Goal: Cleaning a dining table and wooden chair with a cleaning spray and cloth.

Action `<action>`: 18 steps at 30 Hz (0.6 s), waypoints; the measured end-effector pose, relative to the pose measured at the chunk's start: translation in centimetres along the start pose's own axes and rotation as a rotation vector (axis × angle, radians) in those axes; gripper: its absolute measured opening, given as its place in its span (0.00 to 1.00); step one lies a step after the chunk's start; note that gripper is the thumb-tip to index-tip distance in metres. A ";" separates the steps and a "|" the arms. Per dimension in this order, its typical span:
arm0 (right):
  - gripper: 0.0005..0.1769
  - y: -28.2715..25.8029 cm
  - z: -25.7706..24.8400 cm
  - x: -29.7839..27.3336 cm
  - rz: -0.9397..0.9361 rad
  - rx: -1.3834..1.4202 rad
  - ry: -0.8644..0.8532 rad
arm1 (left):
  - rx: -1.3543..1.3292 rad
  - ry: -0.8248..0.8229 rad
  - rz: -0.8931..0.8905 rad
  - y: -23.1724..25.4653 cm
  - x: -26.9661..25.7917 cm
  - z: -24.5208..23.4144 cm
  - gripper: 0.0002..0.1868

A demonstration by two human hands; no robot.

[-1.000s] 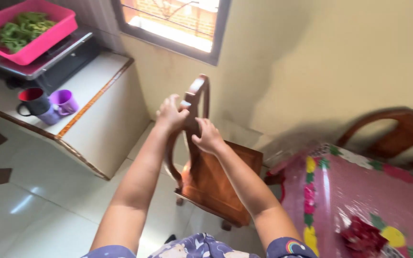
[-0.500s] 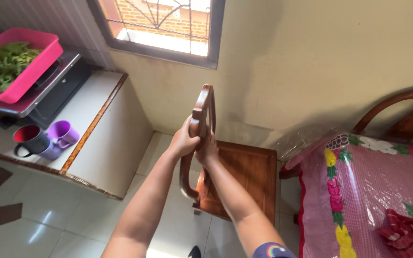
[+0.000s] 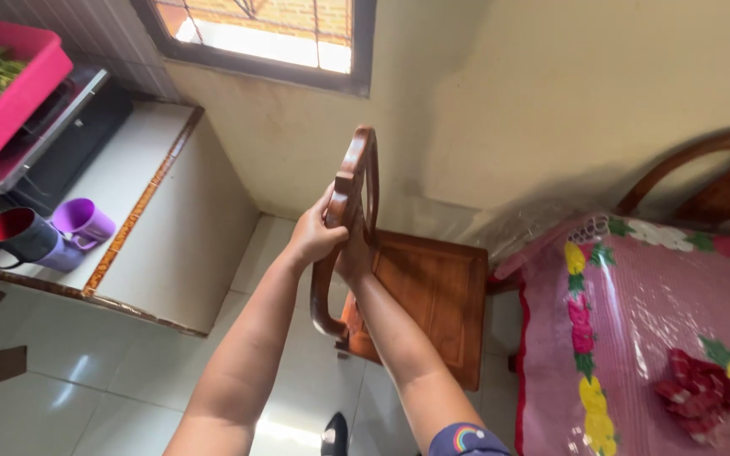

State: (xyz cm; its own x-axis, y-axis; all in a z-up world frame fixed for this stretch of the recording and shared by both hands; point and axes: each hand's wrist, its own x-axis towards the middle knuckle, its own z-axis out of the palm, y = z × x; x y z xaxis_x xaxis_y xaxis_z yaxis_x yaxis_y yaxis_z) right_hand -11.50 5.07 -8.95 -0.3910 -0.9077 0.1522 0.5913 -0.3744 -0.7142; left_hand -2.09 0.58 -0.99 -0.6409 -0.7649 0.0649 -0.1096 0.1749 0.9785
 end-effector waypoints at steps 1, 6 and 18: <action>0.29 -0.6 -0.1 -0.4 0.001 -0.001 0.014 | -0.003 -0.011 -0.008 0.6 0.0 0.5 0.53; 0.25 -3.8 -1.7 -1.0 -0.093 -0.219 -0.001 | 0.095 -0.038 -0.110 2.9 0.3 3.6 0.53; 0.20 -9.2 -9.0 -4.0 -0.029 0.119 0.229 | 0.160 -0.152 -0.116 6.0 0.9 12.9 0.54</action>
State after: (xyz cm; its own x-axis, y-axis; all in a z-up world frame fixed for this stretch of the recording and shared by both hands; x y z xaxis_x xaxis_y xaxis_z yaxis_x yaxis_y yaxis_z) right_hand -21.74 13.85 -9.16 -0.5506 -0.8347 0.0033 0.6507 -0.4317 -0.6247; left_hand -13.10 8.95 2.43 -0.7226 -0.6856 -0.0886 -0.3007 0.1964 0.9333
